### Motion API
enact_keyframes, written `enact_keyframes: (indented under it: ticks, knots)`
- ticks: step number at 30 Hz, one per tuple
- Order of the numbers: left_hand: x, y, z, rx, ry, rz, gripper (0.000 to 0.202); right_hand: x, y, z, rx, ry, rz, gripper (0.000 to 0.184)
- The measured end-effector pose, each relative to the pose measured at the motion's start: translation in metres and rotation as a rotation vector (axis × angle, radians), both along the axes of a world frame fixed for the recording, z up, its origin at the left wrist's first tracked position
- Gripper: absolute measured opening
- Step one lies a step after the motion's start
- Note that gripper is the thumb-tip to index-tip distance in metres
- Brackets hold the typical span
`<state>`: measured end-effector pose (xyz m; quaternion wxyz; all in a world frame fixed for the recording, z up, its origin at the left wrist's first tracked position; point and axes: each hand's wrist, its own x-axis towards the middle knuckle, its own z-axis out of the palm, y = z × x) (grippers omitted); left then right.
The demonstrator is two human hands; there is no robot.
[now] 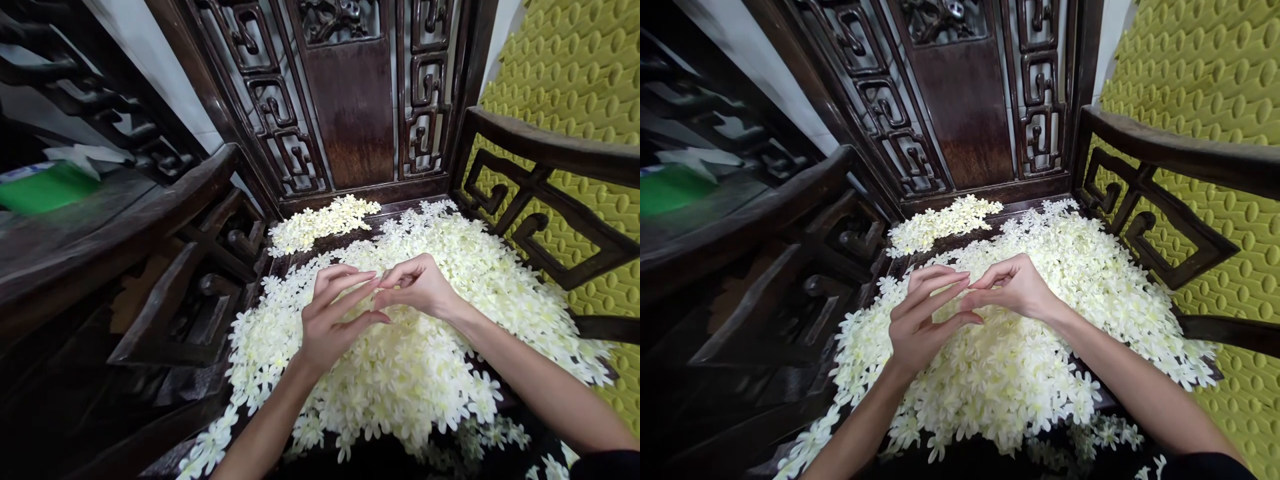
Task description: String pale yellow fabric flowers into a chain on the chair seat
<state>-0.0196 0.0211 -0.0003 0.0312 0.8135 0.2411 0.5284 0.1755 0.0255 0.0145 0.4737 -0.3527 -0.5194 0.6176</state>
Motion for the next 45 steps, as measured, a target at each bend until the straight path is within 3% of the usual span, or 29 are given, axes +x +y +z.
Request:
enact_keyframes:
  ticks: [7,10,14,22,26,36,45]
  knots:
    - [0.003,-0.002,-0.005,-0.082,-0.082,-0.012,0.045,0.001,0.004,-0.008,0.096,0.045,0.126,0.024]
    - [0.002,-0.003,-0.004,-0.109,-0.129,0.001,0.046,0.004,0.005,-0.004,0.174,-0.016,0.068,0.022]
    - [0.002,-0.004,-0.006,-0.156,-0.158,0.034,0.048,0.009,0.004,0.005,0.141,0.025,-0.001,0.024]
    - [0.006,-0.006,-0.011,-0.525,-0.414,-0.121,0.036,0.005,0.001,0.003,0.116,0.092,0.039,0.029]
    - [0.007,-0.01,-0.004,-0.631,-0.501,-0.054,0.017,0.0,0.0,0.001,0.096,0.114,0.006,0.029]
    - [0.012,-0.014,-0.005,-0.58,-0.573,0.001,0.015,-0.008,-0.008,0.004,0.129,0.131,0.035,0.029]
    - [0.012,-0.011,-0.008,-0.524,-0.588,0.02,0.01,-0.006,-0.004,0.003,-0.012,0.187,0.053,0.026]
